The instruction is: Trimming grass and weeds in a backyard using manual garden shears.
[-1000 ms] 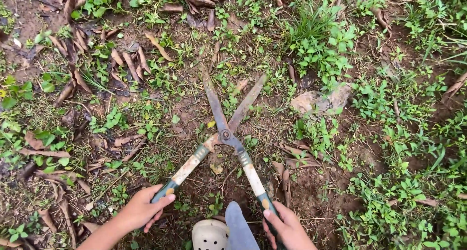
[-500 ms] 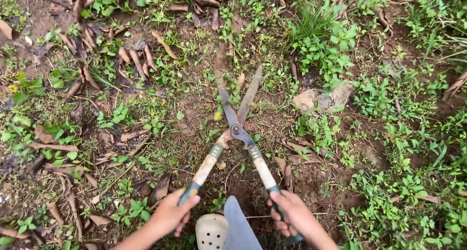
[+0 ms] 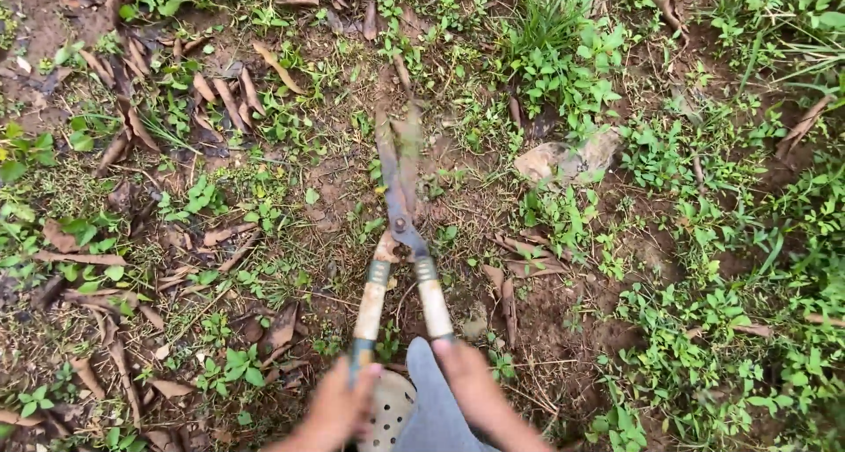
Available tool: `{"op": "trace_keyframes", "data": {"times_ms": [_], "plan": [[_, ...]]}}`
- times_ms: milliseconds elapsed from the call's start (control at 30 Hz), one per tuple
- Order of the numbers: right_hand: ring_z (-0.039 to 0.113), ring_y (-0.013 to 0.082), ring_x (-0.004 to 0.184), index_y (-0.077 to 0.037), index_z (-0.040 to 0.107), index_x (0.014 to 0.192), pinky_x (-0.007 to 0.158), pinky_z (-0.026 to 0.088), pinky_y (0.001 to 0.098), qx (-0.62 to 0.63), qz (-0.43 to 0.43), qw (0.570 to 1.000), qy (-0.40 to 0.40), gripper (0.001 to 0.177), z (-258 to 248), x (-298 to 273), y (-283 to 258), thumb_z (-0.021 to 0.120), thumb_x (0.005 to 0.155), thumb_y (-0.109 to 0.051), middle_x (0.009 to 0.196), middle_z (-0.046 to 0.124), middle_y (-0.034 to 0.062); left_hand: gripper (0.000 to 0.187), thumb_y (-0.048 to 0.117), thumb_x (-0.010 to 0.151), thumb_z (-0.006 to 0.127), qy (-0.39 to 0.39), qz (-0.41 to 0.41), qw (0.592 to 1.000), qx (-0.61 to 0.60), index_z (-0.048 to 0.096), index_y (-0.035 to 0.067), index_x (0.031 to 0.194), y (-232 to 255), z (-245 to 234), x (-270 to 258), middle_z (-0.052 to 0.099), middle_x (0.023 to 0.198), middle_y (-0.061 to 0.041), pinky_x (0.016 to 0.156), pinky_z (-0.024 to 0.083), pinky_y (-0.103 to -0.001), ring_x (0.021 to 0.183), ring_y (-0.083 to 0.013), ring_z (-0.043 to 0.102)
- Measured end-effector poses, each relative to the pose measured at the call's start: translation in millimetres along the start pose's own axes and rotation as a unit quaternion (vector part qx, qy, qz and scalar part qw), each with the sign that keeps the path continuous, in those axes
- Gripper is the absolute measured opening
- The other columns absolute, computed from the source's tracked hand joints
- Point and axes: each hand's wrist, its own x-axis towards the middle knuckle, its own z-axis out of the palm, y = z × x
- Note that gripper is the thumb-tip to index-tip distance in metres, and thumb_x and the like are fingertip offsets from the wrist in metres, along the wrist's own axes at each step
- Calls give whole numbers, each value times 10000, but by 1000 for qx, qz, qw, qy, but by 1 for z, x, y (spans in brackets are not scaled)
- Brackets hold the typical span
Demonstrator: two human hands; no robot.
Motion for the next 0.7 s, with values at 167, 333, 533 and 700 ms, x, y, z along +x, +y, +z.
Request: {"op": "trace_keyframes", "data": {"times_ms": [167, 333, 533, 700], "plan": [[457, 135, 406, -92, 611, 972, 317, 363, 249, -31, 18, 999, 17, 365, -22, -3, -9, 468, 1002, -427, 623, 544, 23, 185, 292, 966, 615, 27, -24, 992, -122, 567, 115, 997, -12, -6, 4, 568, 629, -112, 358, 394, -301, 386, -213, 509], [367, 159, 295, -71, 452, 866, 234, 305, 280, 17, -56, 997, -54, 256, -29, -5, 6, 558, 1035, -232, 528, 438, 63, 188, 279, 987, 584, -2, -34, 998, 46, 624, 105, 1044, -8, -66, -7, 577, 697, -58, 476, 467, -270, 556, -176, 545], [558, 127, 576, -142, 588, 883, 534, 433, 257, -68, -104, 992, 11, 196, 24, 31, 5, 620, 946, -325, 666, 621, 0, 179, 238, 959, 614, 62, 5, 992, -108, 635, 91, 1060, 3, -1, -1, 601, 588, -106, 406, 503, -326, 406, -207, 552], [491, 103, 388, -87, 533, 917, 320, 440, 206, -74, -97, 992, 4, 208, -10, -3, -65, 513, 1036, -257, 622, 589, 14, 165, 246, 990, 582, 24, 80, 996, 9, 617, 88, 961, 73, -42, -18, 601, 631, -48, 380, 497, -267, 427, -158, 556]]}}
